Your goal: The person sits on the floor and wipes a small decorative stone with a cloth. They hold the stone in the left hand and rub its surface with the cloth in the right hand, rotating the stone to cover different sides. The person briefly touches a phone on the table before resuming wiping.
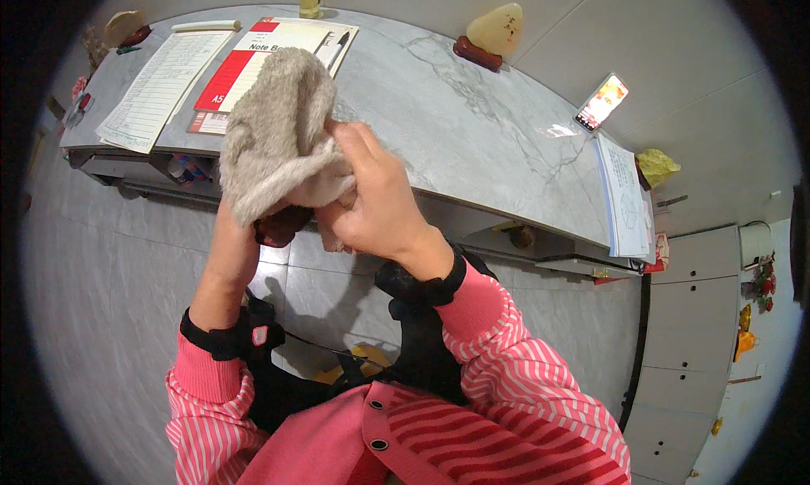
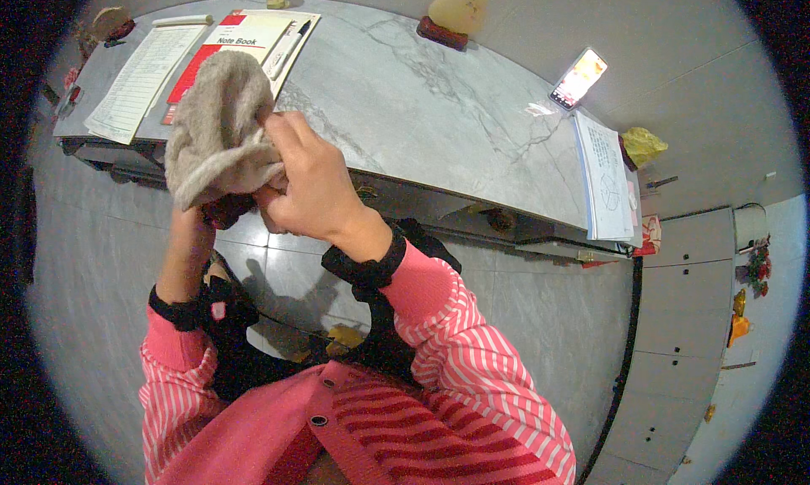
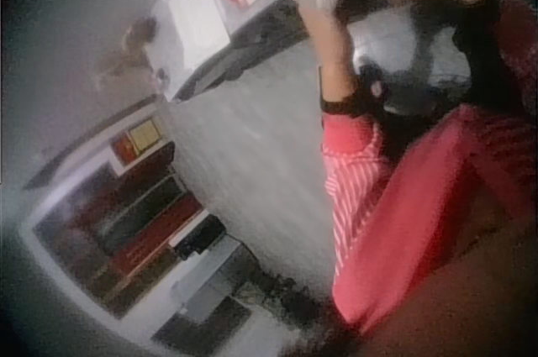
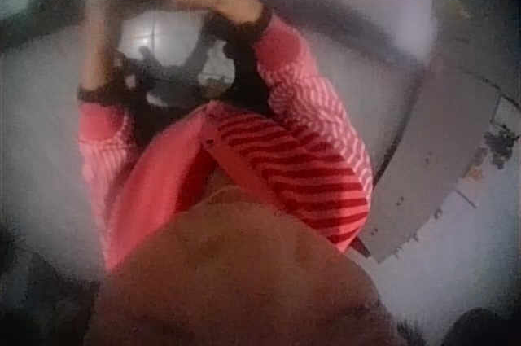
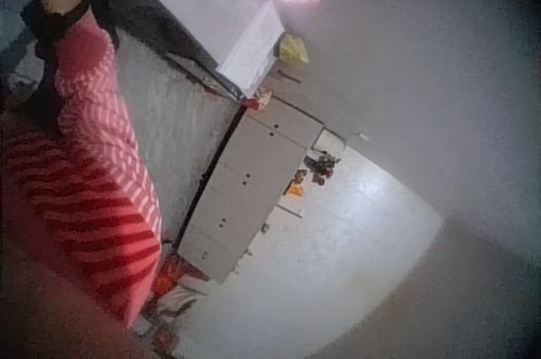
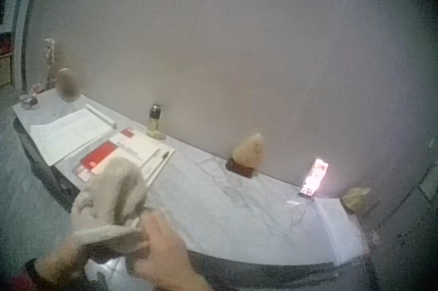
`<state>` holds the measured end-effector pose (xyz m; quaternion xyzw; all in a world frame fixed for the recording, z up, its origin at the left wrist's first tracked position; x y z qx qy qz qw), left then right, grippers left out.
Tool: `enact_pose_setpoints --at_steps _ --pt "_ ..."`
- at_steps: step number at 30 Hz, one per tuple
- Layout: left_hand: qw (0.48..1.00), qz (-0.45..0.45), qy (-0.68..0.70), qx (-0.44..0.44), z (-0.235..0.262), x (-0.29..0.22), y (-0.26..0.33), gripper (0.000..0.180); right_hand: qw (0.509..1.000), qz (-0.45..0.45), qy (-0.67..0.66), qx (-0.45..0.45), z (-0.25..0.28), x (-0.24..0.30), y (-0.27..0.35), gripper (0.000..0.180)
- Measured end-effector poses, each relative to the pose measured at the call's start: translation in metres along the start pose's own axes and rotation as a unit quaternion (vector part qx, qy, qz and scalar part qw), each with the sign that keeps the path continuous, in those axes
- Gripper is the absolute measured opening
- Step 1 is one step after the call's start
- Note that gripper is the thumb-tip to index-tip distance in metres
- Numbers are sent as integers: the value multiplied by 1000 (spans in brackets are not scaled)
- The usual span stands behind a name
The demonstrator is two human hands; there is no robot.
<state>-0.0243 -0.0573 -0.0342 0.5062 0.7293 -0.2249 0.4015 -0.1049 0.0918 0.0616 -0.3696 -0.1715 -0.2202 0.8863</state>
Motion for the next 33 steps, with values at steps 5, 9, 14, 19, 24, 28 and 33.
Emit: enact_pose_setpoints --at_steps 5,9,14,19,24,28,33 --pt "1000 -24 -10 -13 16 -4 2 62 999 37 5 8 -2 9 1 63" --pt "999 -26 17 -41 21 -5 4 65 998 54 -1 -21 0 11 1 62" --pt "996 -41 82 1 -11 -17 6 54 999 -1 -34 -21 0 -4 2 73" --pt "991 85 86 57 -48 -13 12 54 974 -100 -199 -44 3 -32 -2 67" --pt "990 82 68 93 -55 -16 12 53 948 -124 -291 -43 -2 -34 0 63" --pt "996 35 76 22 -36 -17 6 50 969 -112 -218 -21 -9 -30 0 63" --pt "995 4 97 8 -17 -17 2 50 992 -64 -109 -23 -8 -15 4 60"
Point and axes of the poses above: each hand's wrist, its own y-axis away from the middle knuckle, its own z-axis out of the back of the hand, x = y × z, the point moved 7 cm from there along -y, towards the middle knuckle, and after that the axes turned 15 degrees about y, right-handed, at the moved point
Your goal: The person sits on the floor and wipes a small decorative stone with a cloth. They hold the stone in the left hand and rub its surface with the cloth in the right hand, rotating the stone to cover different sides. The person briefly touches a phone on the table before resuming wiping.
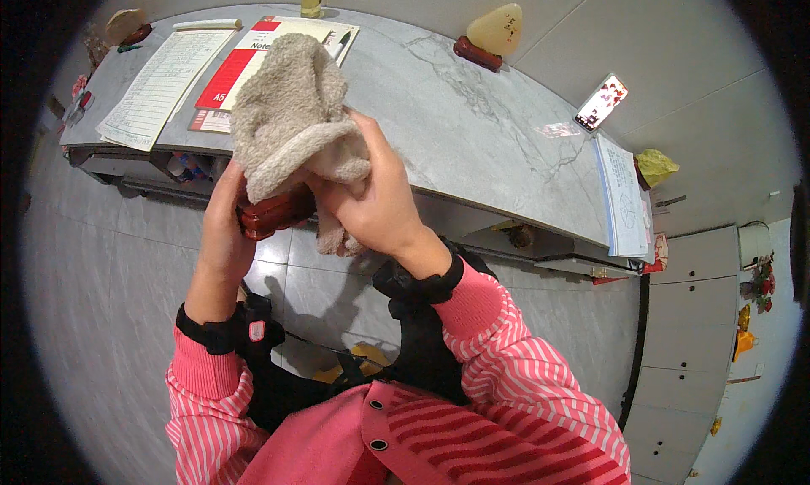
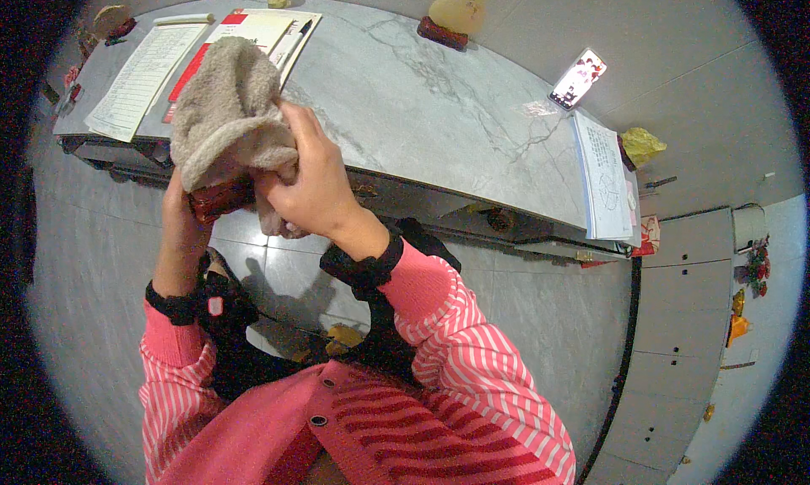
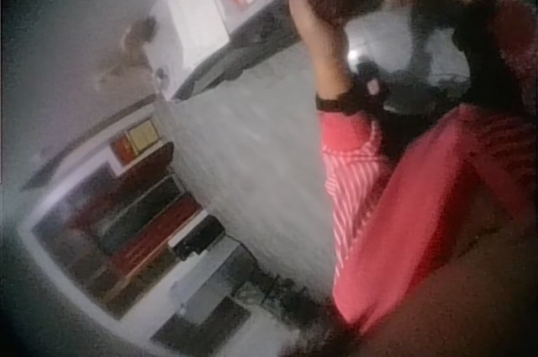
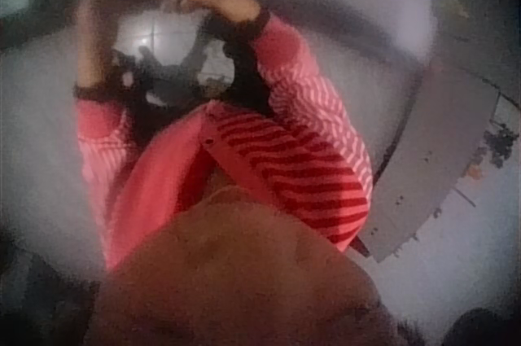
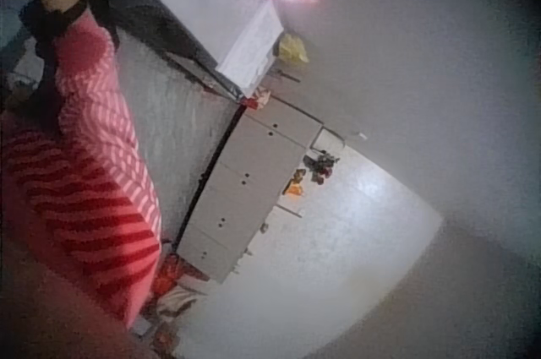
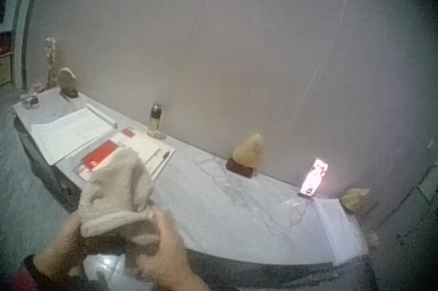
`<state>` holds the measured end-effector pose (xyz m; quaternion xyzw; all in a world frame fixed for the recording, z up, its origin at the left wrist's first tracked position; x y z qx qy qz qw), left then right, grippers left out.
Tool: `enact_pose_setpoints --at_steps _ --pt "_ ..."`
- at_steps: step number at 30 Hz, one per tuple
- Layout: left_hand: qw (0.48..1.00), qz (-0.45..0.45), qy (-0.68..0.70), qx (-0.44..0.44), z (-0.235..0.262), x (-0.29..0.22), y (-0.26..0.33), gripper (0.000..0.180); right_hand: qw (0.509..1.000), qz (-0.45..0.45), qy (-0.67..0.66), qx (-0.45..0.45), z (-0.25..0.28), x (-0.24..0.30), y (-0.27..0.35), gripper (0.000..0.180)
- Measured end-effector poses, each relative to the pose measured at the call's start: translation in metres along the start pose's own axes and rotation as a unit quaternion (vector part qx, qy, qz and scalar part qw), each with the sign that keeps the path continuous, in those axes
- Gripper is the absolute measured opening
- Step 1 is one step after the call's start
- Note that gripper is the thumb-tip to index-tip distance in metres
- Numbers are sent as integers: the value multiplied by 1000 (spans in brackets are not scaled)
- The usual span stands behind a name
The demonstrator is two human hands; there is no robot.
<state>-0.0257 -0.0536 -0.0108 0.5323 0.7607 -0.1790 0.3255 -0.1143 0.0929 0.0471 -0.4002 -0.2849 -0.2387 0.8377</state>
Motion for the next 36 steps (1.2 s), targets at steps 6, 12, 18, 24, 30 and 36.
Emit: enact_pose_setpoints --at_steps 6,12,18,24,30,36 --pt "995 -26 -67 -66 36 0 -6 54 995 69 73 8 -2 20 3 68" --pt "888 -242 -360 149 8 -17 -19 80 984 127 119 20 -6 33 9 73" --pt "948 -173 -235 125 -5 -10 -17 77 981 130 143 -30 5 28 2 73" --pt "995 80 -32 -44 12 14 4 75 985 71 145 -58 13 15 -5 70" --pt "993 -93 -75 18 12 3 -12 76 982 102 159 -18 3 25 1 67" --pt "919 -246 -300 63 21 -10 -18 97 978 149 142 -13 4 37 6 67"
Point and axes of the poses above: each hand's wrist, its own y-axis away from the middle knuckle, its own z-axis out of the back of the hand, x = y × z, the point moved 7 cm from there along -y, towards the middle knuckle, and after that the axes turned 15 degrees about y, right-handed, at the moved point
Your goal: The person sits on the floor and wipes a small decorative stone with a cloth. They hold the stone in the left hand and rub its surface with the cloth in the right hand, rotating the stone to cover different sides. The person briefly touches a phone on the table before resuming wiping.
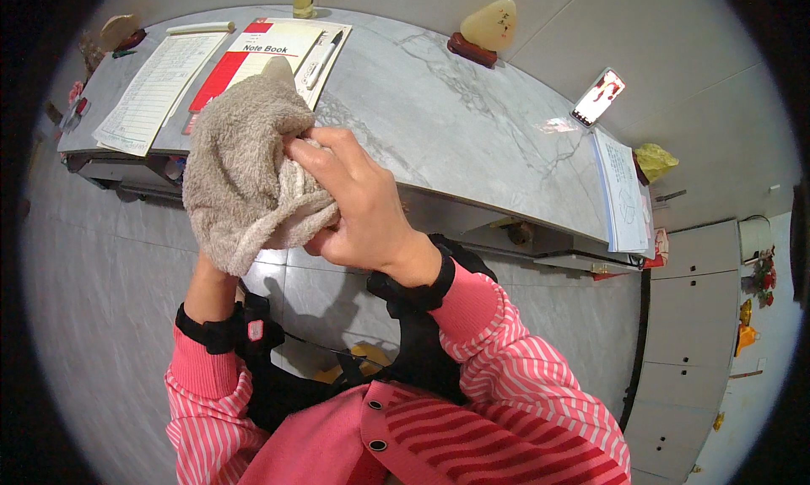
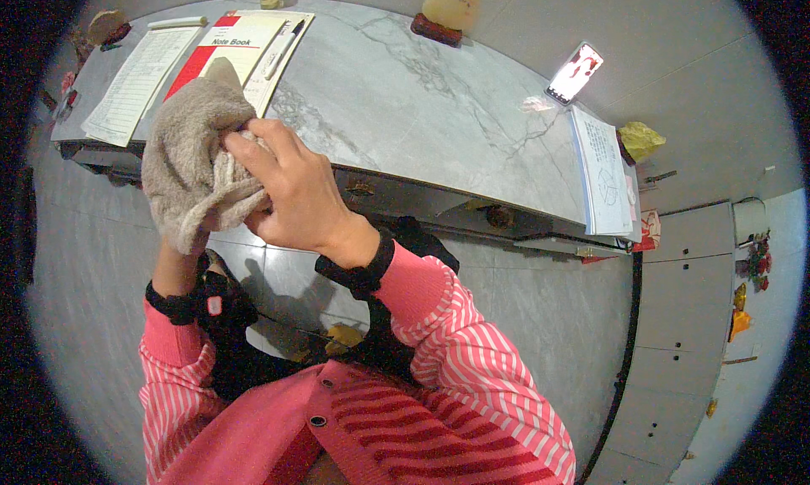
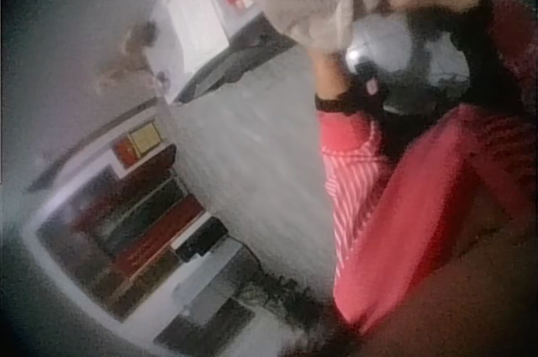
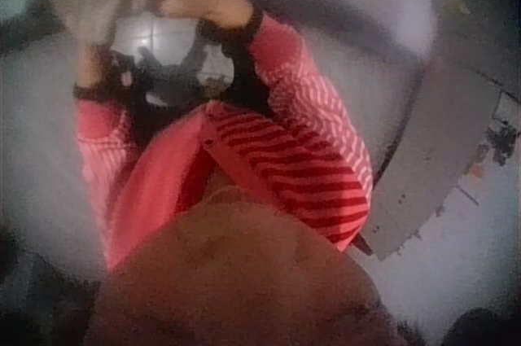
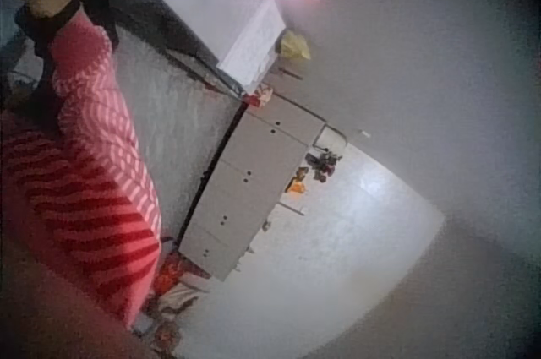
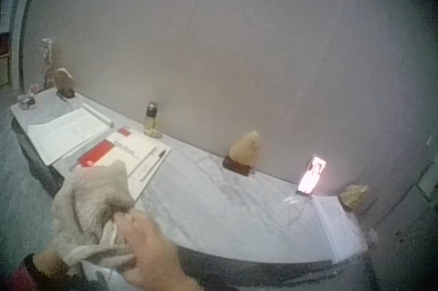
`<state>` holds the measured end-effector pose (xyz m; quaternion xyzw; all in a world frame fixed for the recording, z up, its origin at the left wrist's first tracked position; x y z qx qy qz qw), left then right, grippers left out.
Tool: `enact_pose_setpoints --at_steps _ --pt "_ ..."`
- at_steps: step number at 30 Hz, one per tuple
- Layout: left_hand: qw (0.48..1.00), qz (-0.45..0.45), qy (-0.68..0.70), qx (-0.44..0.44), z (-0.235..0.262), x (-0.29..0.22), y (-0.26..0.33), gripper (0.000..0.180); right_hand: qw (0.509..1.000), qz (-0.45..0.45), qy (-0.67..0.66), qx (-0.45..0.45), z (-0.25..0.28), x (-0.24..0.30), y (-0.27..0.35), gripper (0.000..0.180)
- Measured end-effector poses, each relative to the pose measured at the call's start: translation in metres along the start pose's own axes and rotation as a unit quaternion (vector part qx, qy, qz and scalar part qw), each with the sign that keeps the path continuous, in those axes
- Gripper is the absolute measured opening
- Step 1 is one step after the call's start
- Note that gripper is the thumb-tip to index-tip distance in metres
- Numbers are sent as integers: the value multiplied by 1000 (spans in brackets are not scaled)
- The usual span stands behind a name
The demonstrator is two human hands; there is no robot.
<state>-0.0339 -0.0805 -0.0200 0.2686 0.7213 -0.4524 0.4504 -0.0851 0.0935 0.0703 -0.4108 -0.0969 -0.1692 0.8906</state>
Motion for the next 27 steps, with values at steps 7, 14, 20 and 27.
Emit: enact_pose_setpoints --at_steps 7,14,20,27 --pt "999 41 18 11 -11 -6 0 95 999 18 -38 -34 8 1 1 71" --pt "999 13 -25 35 -29 -24 4 95 997 15 -22 -69 12 -2 2 75" --pt "1000 12 2 26 -19 -6 -6 89 998 -10 -30 -57 10 -8 -1 75" --pt "999 20 6 35 -4 2 -3 82 1000 21 -12 -4 0 4 3 68"
Point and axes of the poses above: each hand's wrist, its own y-axis away from the middle knuckle, its own z-axis out of the back of the hand, x = y × z, the point moved 7 cm from there along -y, towards the middle knuckle, and after that the axes turned 15 degrees about y, right-handed, at the moved point
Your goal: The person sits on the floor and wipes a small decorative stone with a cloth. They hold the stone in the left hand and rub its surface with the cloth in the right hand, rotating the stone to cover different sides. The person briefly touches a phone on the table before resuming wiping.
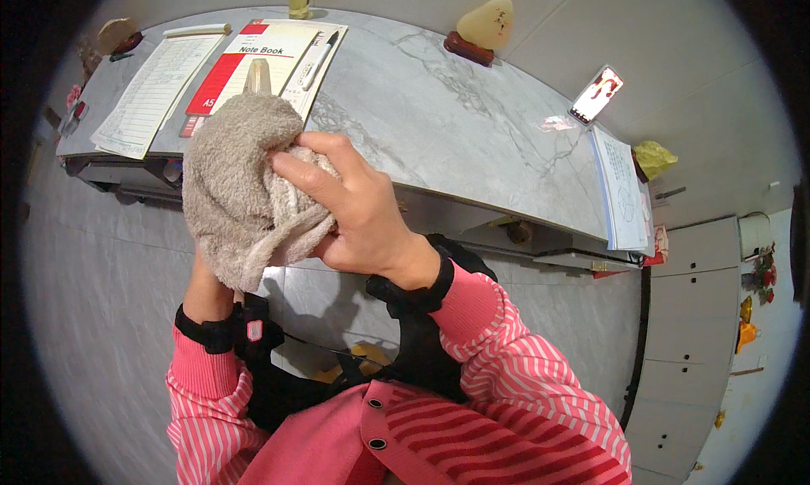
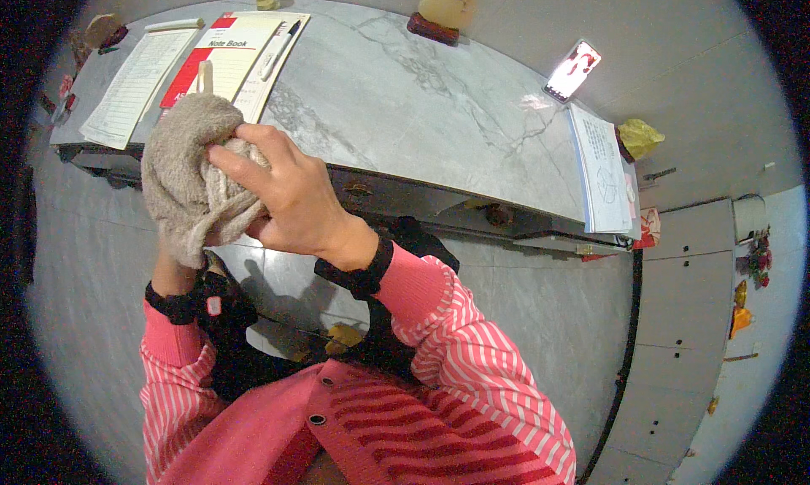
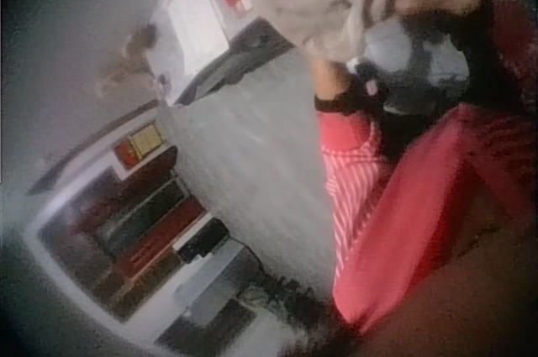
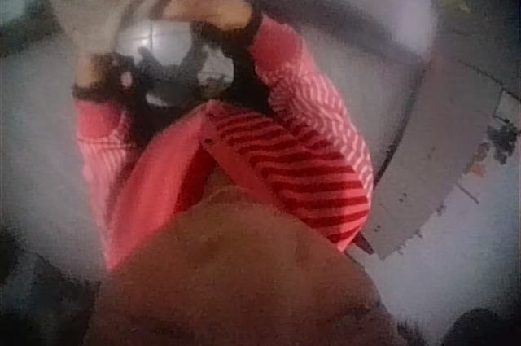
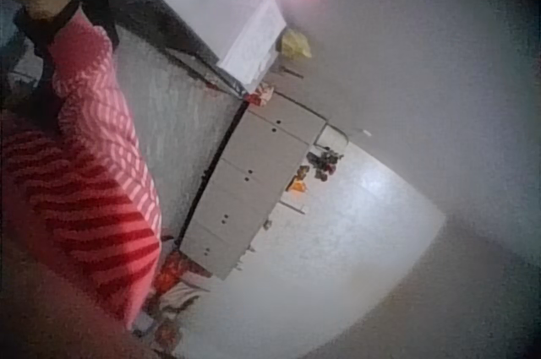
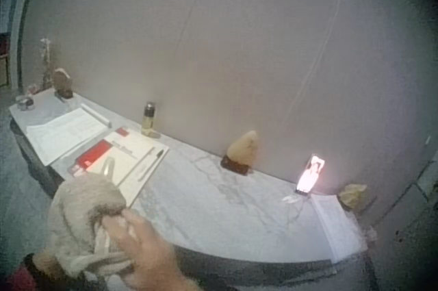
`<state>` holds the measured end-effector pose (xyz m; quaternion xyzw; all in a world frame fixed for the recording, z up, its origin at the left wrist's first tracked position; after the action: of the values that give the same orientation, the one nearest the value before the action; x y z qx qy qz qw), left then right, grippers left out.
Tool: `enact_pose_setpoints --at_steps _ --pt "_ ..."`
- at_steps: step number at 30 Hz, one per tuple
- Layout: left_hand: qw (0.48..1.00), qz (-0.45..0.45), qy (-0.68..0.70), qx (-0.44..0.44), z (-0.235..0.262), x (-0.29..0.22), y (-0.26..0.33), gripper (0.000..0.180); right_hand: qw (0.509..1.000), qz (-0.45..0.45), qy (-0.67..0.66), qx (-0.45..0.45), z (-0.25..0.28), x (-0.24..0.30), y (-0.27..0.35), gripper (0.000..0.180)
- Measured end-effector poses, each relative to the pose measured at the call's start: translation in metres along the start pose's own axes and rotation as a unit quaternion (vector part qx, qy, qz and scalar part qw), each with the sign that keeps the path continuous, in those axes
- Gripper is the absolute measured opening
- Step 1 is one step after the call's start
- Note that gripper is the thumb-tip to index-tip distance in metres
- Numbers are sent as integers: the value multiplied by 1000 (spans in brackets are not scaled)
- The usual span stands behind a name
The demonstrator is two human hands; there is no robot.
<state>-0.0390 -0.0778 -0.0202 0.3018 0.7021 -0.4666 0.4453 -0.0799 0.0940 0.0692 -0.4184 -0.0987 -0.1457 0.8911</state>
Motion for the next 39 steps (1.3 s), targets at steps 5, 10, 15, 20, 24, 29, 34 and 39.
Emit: enact_pose_setpoints --at_steps 5,10,15,20,24,29,34,39 --pt "1000 22 7 0 -3 4 4 77 999 -6 53 -11 -1 -2 -2 67" --pt "999 32 17 -15 -7 4 2 72 998 -53 20 -30 10 -11 -3 72" --pt "991 116 24 -67 -22 -15 6 52 993 -96 -32 -68 18 -35 -9 73" --pt "979 177 11 -103 -20 -12 10 46 988 -124 -59 -71 13 -43 -7 73" --pt "990 27 -136 -14 -7 -8 1 61 994 -100 -30 -24 8 -26 -3 69" --pt "999 -4 -37 14 5 -6 1 69 999 -41 9 28 -4 0 1 66" --pt "987 -38 -131 85 -10 -25 -3 66 999 -27 25 35 -7 4 1 65" --pt "999 -12 -34 14 -11 -16 -5 70 998 -69 10 3 4 -9 0 70"
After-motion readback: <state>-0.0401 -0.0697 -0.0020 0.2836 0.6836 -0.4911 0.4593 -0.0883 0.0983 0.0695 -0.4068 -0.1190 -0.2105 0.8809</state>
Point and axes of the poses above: each hand's wrist, its own y-axis away from the middle knuckle, its own z-axis out of the back of the hand, x = y × z, the point moved 7 cm from there along -y, towards the middle knuckle, and after that the axes turned 15 degrees about y, right-handed, at the moved point
